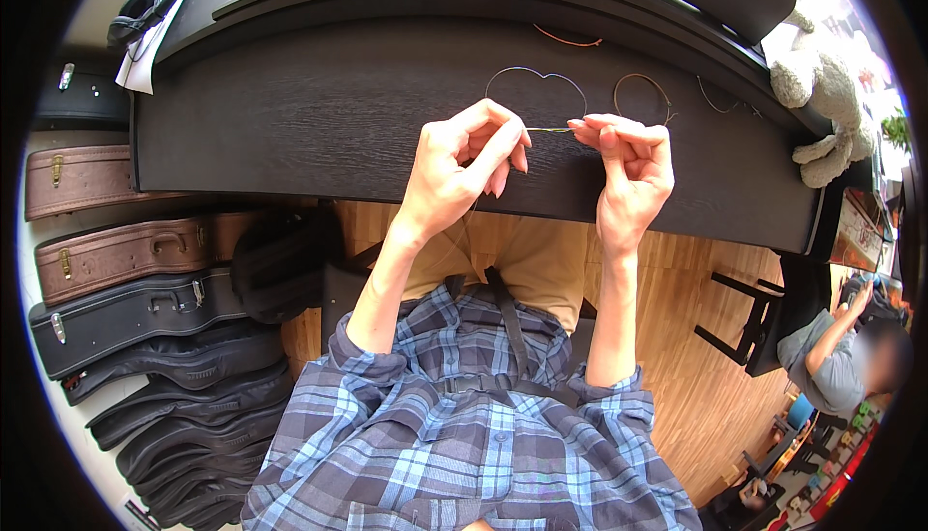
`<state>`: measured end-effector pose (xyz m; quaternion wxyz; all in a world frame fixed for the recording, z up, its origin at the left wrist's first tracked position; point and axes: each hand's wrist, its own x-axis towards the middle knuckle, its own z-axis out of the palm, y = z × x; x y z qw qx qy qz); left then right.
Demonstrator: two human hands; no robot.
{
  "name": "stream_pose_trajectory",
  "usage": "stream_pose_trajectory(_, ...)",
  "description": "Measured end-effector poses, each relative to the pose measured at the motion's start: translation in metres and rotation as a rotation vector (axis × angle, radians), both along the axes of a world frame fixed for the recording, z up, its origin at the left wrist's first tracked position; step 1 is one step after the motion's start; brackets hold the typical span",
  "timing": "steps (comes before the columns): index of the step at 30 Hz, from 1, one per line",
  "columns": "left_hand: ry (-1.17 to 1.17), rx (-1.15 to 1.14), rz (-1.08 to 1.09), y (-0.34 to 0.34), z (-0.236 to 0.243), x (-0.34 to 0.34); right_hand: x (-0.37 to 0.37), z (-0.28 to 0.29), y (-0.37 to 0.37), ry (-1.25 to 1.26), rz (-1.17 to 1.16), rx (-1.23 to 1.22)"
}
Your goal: The person manipulates a thin copper-colored wire by hand, bending it into circular loops and adjusting the shape repeatedly. The person handles the wire over a dark piano lid, forming and refining loops without using tools.
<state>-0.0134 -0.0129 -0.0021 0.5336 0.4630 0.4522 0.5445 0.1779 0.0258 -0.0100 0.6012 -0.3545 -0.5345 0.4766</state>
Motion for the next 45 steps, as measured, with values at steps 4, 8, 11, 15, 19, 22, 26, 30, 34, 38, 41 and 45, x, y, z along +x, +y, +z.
stream_pose_trajectory(4,0.064,0.024,-0.047,-0.001,0.001,-0.002,0.002,0.004,-0.001,-0.011,-0.006,-0.074)
stream_pose_trajectory(8,0.097,0.027,-0.072,-0.002,0.000,-0.001,0.006,0.003,0.003,0.026,0.023,-0.106)
stream_pose_trajectory(11,0.109,0.034,-0.079,-0.002,0.000,0.000,0.007,0.003,0.005,-0.034,0.066,-0.099)
stream_pose_trajectory(15,0.105,0.006,-0.067,-0.002,0.000,0.000,0.004,0.005,0.002,-0.121,0.112,-0.099)
stream_pose_trajectory(19,0.232,0.010,-0.035,-0.001,0.001,0.004,0.000,0.009,-0.002,-0.154,0.070,-0.119)
stream_pose_trajectory(22,0.262,0.022,-0.018,-0.001,0.000,0.006,0.001,0.010,0.000,-0.136,0.072,-0.120)
stream_pose_trajectory(26,0.269,0.067,-0.006,0.000,-0.001,0.006,0.002,0.009,0.001,-0.091,0.067,-0.143)
stream_pose_trajectory(30,0.263,0.096,-0.002,0.001,-0.002,0.007,0.002,0.007,0.000,-0.095,0.036,-0.161)
stream_pose_trajectory(34,0.267,0.052,0.015,0.001,-0.001,0.008,0.001,0.005,0.001,-0.056,0.024,-0.153)
stream_pose_trajectory(38,0.259,0.026,0.010,0.001,-0.001,0.008,0.001,0.004,0.002,-0.038,0.016,-0.136)
stream_pose_trajectory(41,0.266,0.029,0.008,0.001,-0.001,0.009,0.001,0.004,0.001,0.010,-0.002,-0.150)
stream_pose_trajectory(45,0.295,0.056,-0.003,0.001,-0.002,0.009,0.003,0.007,0.001,0.016,0.009,-0.160)
